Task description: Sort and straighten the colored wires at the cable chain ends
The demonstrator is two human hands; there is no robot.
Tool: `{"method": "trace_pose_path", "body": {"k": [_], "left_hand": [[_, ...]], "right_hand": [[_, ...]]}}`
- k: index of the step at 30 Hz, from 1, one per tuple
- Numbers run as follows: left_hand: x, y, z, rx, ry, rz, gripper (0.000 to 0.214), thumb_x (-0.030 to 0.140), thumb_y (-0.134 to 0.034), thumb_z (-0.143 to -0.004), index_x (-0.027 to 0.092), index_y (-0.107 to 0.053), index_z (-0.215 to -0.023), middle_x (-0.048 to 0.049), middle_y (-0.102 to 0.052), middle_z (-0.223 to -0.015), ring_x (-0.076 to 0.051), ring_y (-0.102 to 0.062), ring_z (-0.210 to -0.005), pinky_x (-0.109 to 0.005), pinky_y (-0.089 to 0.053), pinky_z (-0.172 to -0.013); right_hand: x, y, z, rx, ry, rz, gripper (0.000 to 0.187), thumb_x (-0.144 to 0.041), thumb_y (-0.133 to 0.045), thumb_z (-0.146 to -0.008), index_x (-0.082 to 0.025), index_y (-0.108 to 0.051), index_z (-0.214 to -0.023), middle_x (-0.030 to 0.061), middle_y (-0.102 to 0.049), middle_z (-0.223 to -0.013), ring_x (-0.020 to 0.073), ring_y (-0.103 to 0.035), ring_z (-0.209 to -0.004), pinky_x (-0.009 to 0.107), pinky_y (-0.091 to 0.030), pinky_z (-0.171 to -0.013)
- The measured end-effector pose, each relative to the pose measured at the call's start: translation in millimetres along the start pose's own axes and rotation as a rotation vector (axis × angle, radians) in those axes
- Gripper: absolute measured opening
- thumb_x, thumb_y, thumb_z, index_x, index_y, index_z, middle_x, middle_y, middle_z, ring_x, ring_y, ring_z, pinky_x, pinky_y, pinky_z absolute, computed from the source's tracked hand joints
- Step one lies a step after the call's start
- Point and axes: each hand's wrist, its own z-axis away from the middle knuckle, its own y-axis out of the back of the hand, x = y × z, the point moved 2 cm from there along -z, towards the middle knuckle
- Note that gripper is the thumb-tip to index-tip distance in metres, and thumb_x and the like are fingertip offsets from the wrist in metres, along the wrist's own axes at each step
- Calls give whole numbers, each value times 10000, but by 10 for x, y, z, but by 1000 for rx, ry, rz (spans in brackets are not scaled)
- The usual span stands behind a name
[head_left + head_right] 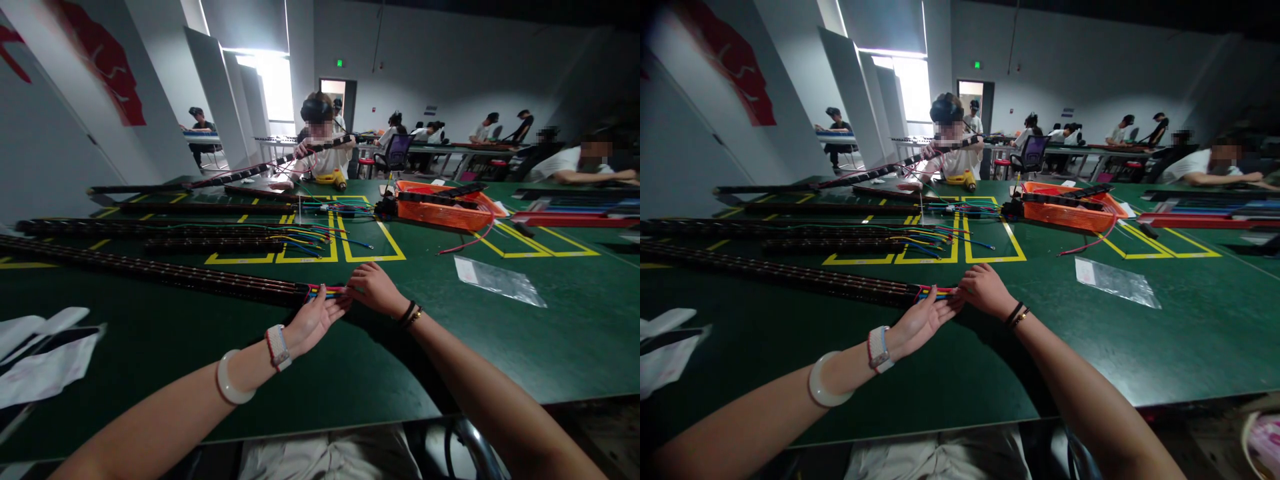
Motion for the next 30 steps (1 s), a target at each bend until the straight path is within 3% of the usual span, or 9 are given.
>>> {"method": "trace_pose_path", "body": {"k": [6, 11, 17, 23, 30], "left_hand": [[-6, 35, -21, 10, -16, 2, 348, 307, -427, -921, 21, -555, -1074, -252, -607, -1147, -257, -576, -1123, -404, -388, -1043], [23, -12, 21, 25, 5, 5, 273, 257, -444, -914, 37, -588, -984, -239, -620, -1131, -255, -585, -1108, -402, -398, -1041], [13, 4, 8, 13, 11, 6, 287, 262, -408, -929, 50, -596, -979, -220, -628, -1134, -239, -588, -1106, -385, -396, -1044], [3, 34, -21, 17, 7, 17, 287, 257, -415, -927, 45, -581, -1026, -224, -620, -1146, -237, -588, -1108, -387, -397, -1041], [44, -24, 39, 16, 24, 9, 253, 231, -423, -925, 94, -609, -1028, -167, -636, -1148, -213, -551, -1159, -380, -363, -1059]], "right_hand": [[159, -213, -59, 0, -375, -557, 385, -474, -513, -865, -137, -663, -757, 24, -632, -696, 111, -518, -627, 220, -333, -571], [275, -393, -145, 22, -510, -704, 452, -552, -551, -796, -119, -676, -774, 29, -637, -680, 116, -513, -604, 217, -337, -544], [291, -400, -152, -18, -447, -645, 492, -591, -524, -799, -122, -661, -743, 24, -620, -663, 109, -496, -595, 217, -316, -539], [252, -144, -13, -100, -450, -332, 562, -667, -479, -788, -149, -647, -647, 14, -579, -603, 98, -428, -536, 238, -232, -499], [141, 22, 18, -331, -267, -432, 523, -592, -477, -827, -133, -650, -644, 12, -574, -580, 83, -422, -508, 228, -228, -488]]}}
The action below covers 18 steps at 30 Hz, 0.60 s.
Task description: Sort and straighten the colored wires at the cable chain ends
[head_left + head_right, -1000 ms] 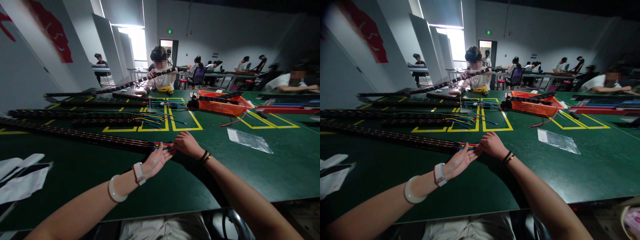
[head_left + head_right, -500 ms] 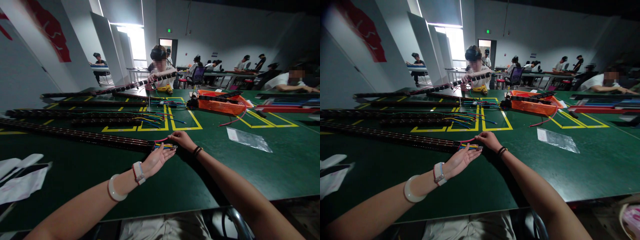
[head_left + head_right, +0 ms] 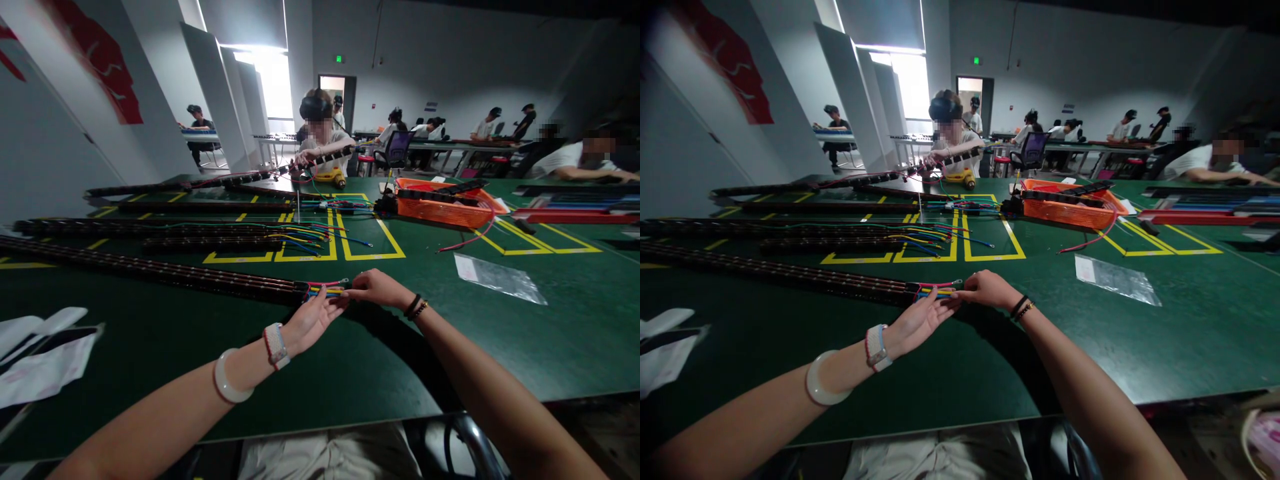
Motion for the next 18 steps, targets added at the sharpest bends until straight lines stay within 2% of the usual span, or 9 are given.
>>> {"method": "trace_pose_path", "body": {"k": [4, 11, 18], "left_hand": [[-10, 12, -16, -8, -2, -10, 267, 236, -427, -922, 77, -614, -1028, -184, -630, -1149, -218, -554, -1154, -369, -362, -1057], [-41, 58, -39, -34, -3, -54, 319, 279, -407, -927, 38, -606, -987, -223, -665, -1042, -252, -630, -1026, -413, -408, -1013], [-21, 66, -40, -82, 27, -71, 344, 286, -397, -929, 39, -633, -960, -221, -669, -1052, -242, -648, -987, -395, -426, -988]], "right_hand": [[-18, -29, -19, 8, 26, -28, 480, -517, -462, -864, -129, -663, -666, 25, -601, -615, 84, -432, -519, 226, -244, -497], [107, -147, -113, 266, -59, 54, 418, -482, -482, -873, -144, -635, -681, 23, -593, -657, 97, -450, -572, 224, -267, -527], [215, -222, -266, 378, -82, 11, 398, -524, -506, -856, -167, -668, -787, 29, -645, -744, 115, -512, -644, 217, -293, -553]]}}
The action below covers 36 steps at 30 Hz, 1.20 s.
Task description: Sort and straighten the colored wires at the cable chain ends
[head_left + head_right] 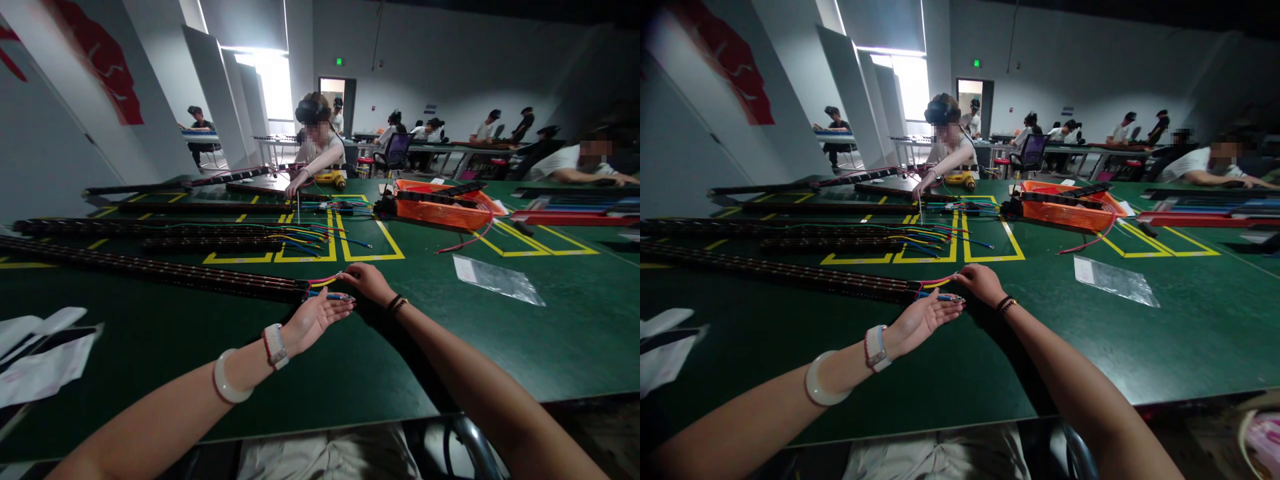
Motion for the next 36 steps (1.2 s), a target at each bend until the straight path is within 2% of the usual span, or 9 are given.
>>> {"method": "trace_pose_path", "body": {"k": [6, 10, 14, 17, 23, 30, 34, 36], "left_hand": [[-28, 36, -34, -5, 3, 42, 358, 297, -375, -935, 34, -611, -993, -238, -635, -1120, -252, -613, -1066, -399, -406, -1016], [-29, 33, -34, 31, -14, 64, 326, 274, -402, -927, 35, -586, -1051, -231, -624, -1135, -256, -594, -1096, -406, -401, -1026], [8, -39, 13, 61, -9, 73, 299, 243, -391, -931, 56, -577, -1072, -200, -611, -1172, -237, -584, -1110, -401, -397, -1032], [32, -85, 46, 85, 6, 56, 286, 225, -386, -931, 57, -586, -1047, -191, -609, -1178, -223, -578, -1117, -378, -390, -1038], [4, -49, 14, 24, 4, 10, 351, 309, -387, -933, 48, -588, -1051, -210, -638, -1114, -228, -610, -1065, -379, -402, -1017], [-74, -124, 80, -80, 24, -409, 387, 400, -407, -911, 101, -570, -725, -200, -700, -899, -247, -684, -819, -408, -501, -815], [-84, -143, 110, -128, -10, -473, 361, 427, -453, -885, 116, -568, -744, -178, -705, -909, -231, -684, -796, -384, -505, -774], [-77, -140, 111, -148, -15, -455, 347, 422, -456, -883, 115, -576, -772, -181, -705, -916, -232, -682, -810, -388, -499, -786]], "right_hand": [[14, 88, 57, -144, -48, -16, 522, -626, -515, -789, -139, -661, -672, 8, -580, -585, 88, -425, -515, 222, -237, -485], [-34, 218, 132, -274, -161, -14, 637, -725, -481, -733, -130, -636, -568, 3, -517, -472, 75, -372, -435, 232, -212, -447], [-151, 279, 199, -473, -173, -140, 650, -740, -468, -725, -129, -659, -615, 10, -531, -466, 79, -415, -411, 217, -258, -425], [-208, 251, 225, -538, -143, -248, 599, -698, -491, -743, -131, -652, -642, 13, -561, -499, 90, -476, -432, 199, -304, -422], [-174, 174, 213, -440, -178, -261, 529, -629, -515, -771, -129, -634, -642, 15, -573, -507, 93, -491, -419, 194, -319, -401], [-156, 95, 216, -387, -253, -157, 492, -593, -558, -762, -136, -623, -591, 8, -559, -469, 97, -492, -404, 199, -316, -396], [-132, 72, 218, -395, -284, -97, 500, -604, -538, -773, -140, -627, -610, 5, -539, -454, 103, -477, -401, 213, -300, -400], [-115, 95, 206, -352, -259, -26, 499, -623, -552, -755, -145, -624, -630, 8, -551, -488, 111, -479, -427, 223, -297, -415]]}}
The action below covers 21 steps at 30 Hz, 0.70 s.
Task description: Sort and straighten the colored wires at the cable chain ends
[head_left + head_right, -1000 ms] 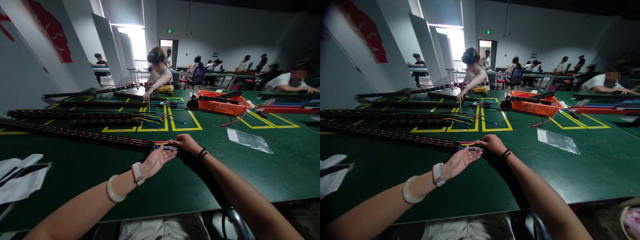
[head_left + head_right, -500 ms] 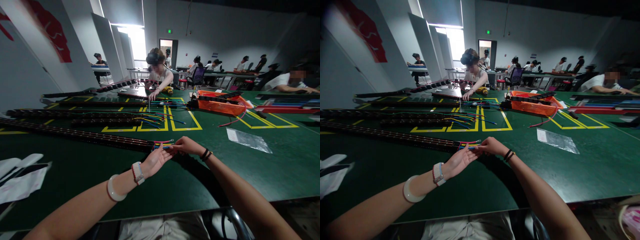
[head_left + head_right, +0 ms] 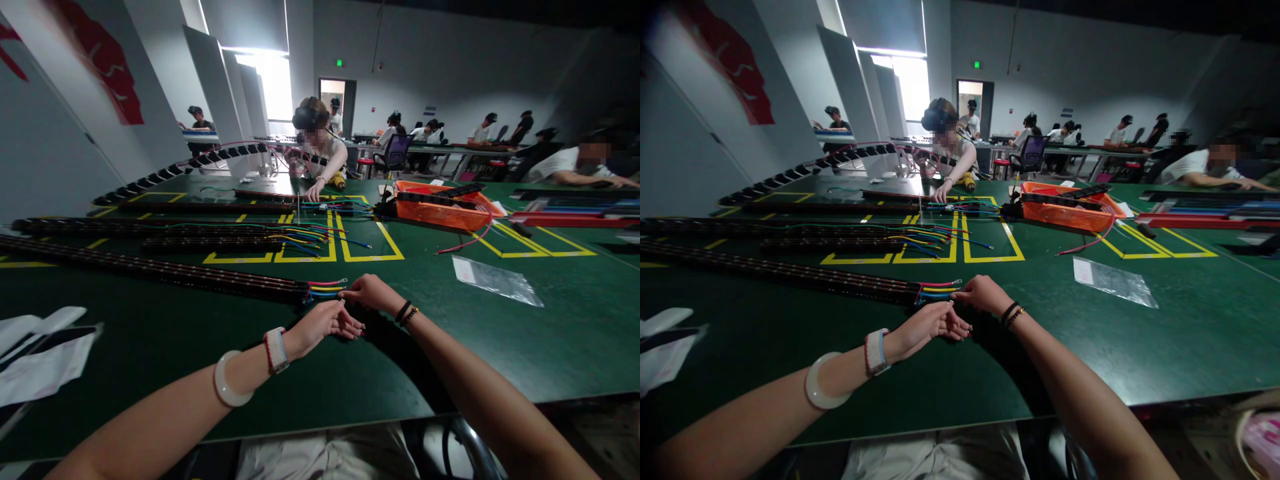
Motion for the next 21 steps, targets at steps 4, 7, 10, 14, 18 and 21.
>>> {"method": "trace_pose_path", "body": {"k": [4, 7, 10, 14, 18, 21], "left_hand": [[13, 9, -5, -1, -8, 17, 347, 376, -408, -905, 108, -583, -773, -191, -699, -923, -233, -676, -823, -396, -491, -807], [15, 6, -2, 2, -8, 28, 345, 354, -389, -912, 109, -572, -753, -192, -697, -919, -236, -672, -825, -404, -488, -814], [16, 2, 4, 6, -4, 44, 347, 346, -377, -916, 108, -569, -753, -198, -692, -933, -240, -670, -840, -409, -483, -827], [22, 2, -5, 6, 11, 86, 354, 351, -384, -916, 96, -592, -785, -204, -690, -937, -240, -668, -850, -394, -481, -834], [22, 47, -47, 13, 65, 188, 339, 311, -393, -920, 60, -615, -866, -210, -684, -953, -227, -668, -861, -376, -469, -872], [21, 94, -80, 3, 111, 351, 292, 286, -418, -919, 64, -598, -983, -180, -686, -961, -213, -667, -885, -379, -442, -931]], "right_hand": [[19, 56, -19, 234, 149, 87, 474, -574, -664, -691, -159, -625, -917, 41, -631, -766, 146, -549, -637, 235, -380, -530], [4, -3, -41, 266, 364, 76, 527, -459, -656, -764, -168, -528, -1185, 91, -598, -1026, 157, -561, -812, 265, -443, -700], [-33, -95, -66, 248, 493, 166, 441, -402, -585, -844, -179, -521, -1219, 99, -593, -1057, 183, -535, -907, 327, -421, -827], [-86, -147, -88, 245, 502, 272, 249, -347, -574, -863, -163, -628, -1023, 79, -623, -945, 186, -523, -871, 321, -395, -813], [-130, -144, -84, 287, 501, 260, 156, -294, -618, -837, -153, -643, -898, 54, -641, -870, 164, -542, -808, 275, -381, -752], [-165, -147, -71, 318, 501, 324, 108, -250, -605, -844, -149, -638, -864, 47, -652, -821, 154, -551, -764, 269, -356, -722]]}}
